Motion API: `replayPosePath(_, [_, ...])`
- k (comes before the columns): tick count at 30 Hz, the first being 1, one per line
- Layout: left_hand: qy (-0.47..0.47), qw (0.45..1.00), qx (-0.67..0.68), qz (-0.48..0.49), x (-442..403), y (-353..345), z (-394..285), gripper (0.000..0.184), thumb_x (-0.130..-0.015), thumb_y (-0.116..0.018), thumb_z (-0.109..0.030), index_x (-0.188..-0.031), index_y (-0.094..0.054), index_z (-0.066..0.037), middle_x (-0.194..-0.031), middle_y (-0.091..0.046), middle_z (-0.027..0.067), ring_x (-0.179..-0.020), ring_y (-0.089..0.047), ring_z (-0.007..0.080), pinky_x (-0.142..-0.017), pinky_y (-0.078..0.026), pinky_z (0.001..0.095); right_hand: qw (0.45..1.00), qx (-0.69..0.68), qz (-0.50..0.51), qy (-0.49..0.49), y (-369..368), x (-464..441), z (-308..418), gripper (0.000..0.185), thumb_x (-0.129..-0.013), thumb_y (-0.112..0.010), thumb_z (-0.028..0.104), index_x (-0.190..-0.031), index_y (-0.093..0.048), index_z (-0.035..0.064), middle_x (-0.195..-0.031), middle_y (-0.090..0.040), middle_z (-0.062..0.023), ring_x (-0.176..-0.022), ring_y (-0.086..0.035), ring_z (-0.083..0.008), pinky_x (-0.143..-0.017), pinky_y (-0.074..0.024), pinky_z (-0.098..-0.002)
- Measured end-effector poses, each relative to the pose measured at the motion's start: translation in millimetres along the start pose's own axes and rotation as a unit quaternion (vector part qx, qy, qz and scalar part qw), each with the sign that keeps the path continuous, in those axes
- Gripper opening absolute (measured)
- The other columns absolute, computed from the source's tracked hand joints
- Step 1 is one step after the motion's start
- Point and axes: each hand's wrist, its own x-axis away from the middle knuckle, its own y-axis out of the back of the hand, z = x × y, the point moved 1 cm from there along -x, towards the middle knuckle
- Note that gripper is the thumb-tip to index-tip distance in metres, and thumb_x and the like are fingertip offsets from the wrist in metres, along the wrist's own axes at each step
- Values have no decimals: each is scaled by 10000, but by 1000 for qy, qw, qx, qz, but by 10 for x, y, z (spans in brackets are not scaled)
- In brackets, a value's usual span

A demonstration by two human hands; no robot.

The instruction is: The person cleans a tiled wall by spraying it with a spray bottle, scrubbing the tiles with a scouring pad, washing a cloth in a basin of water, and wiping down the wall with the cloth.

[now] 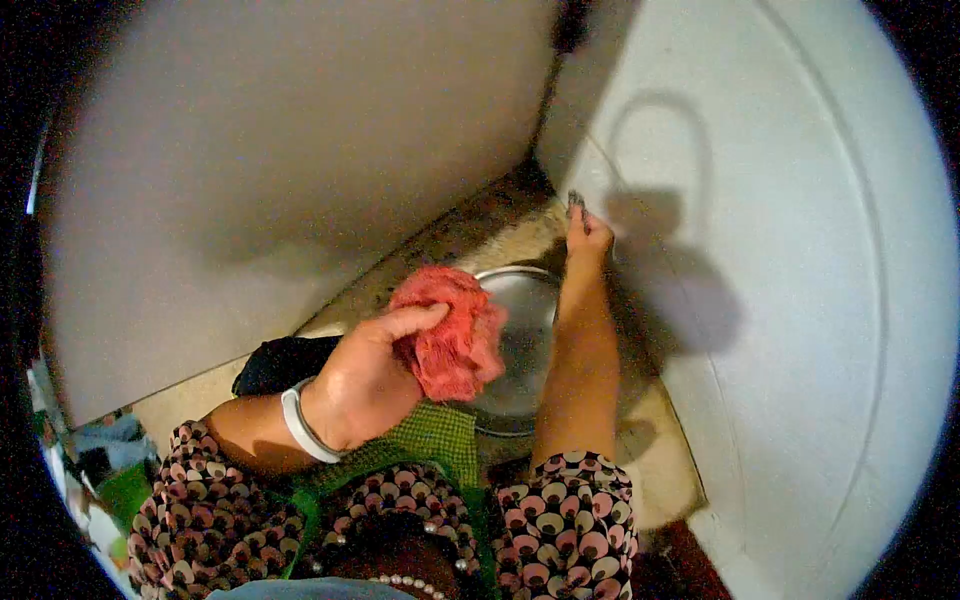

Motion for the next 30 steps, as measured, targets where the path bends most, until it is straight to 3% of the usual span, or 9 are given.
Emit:
replayPosePath(2, [-8,999,-10,33,-1,-17,7,371,-864,-534,-179,-1187,-481,-5,-1184,-568,140,-1062,-557,267,-962,-415,398,986,122,-87,-68,524,373,63,562,-766,-680,430,-1085,-589,-25,-1081,-609,-166,-985,-562,-274,-856,-445,-368])
replayPosePath(9, [9,992,-34,120,-51,-83,155,331,-853,-519,-143,-1161,-490,-23,-1132,-589,137,-1028,-567,281,-928,-435,439,973,29,-219,-62,2879,1555,-731,288,-813,-635,198,-805,-542,-75,-797,-571,-139,-779,-547,-252,-845,-460,-424])
replayPosePath(12, [21,991,-34,128,-7,-47,156,285,-830,-533,-110,-1104,-524,-33,-1058,-601,127,-963,-584,280,-848,-481,453,709,-560,-417,-104,4045,2066,-762,258,-862,-506,183,-822,-502,-72,-906,-533,-173,-867,-514,-290,-902,-400,-558])
replayPosePath(14, [26,987,-49,153,17,2,144,288,-829,-530,-105,-1109,-523,-38,-1065,-597,130,-976,-578,288,-858,-474,462,765,-459,-452,17,4645,2698,-348,340,-876,-429,224,-992,-482,-91,-1103,-469,-219,-1011,-468,-342,-929,-341,-614])
replayPosePath(19, [-14,988,-69,139,-181,-62,125,325,-859,-502,-130,-1166,-494,-25,-1144,-565,148,-1032,-545,317,-934,-425,475,684,-311,-634,185,5019,3219,925,534,-910,-377,377,-1236,-385,-47,-1307,-341,-275,-1156,-410,-398,-977,-313,-570])
replayPosePath(21, [-23,990,-68,122,-211,-80,165,318,-866,-486,-129,-1169,-494,-34,-1140,-566,149,-1027,-545,325,-930,-424,479,709,-124,-691,62,5147,3041,1011,565,-932,-374,390,-1299,-306,-35,-1327,-308,-319,-1188,-380,-413,-1033,-268,-508])
replayPosePath(25, [18,991,-71,108,-248,-47,138,310,-871,-462,-125,-1164,-495,-32,-1129,-571,148,-1020,-546,329,-916,-427,488,698,123,-696,113,4012,2726,1685,699,-938,-374,315,-1427,12,-1,-1439,78,-332,-1327,-41,-507,-1087,-89,-535])
replayPosePath(28, [19,994,-74,72,-324,-36,113,314,-874,-457,-134,-1169,-498,-33,-1123,-577,147,-1013,-547,322,-915,-428,487,689,363,-595,199,3239,2615,2138,742,-899,-456,310,-1424,-42,-13,-1446,106,-311,-1319,106,-514,-1048,32,-612])
replayPosePath(30, [19,993,-76,89,-445,94,70,315,-877,-457,-138,-1170,-499,-33,-1128,-576,147,-1020,-545,322,-927,-420,491,663,393,-539,340,2891,2637,2414,680,-840,-516,339,-1409,-254,74,-1490,-52,-210,-1327,6,-514,-1038,-61,-646])
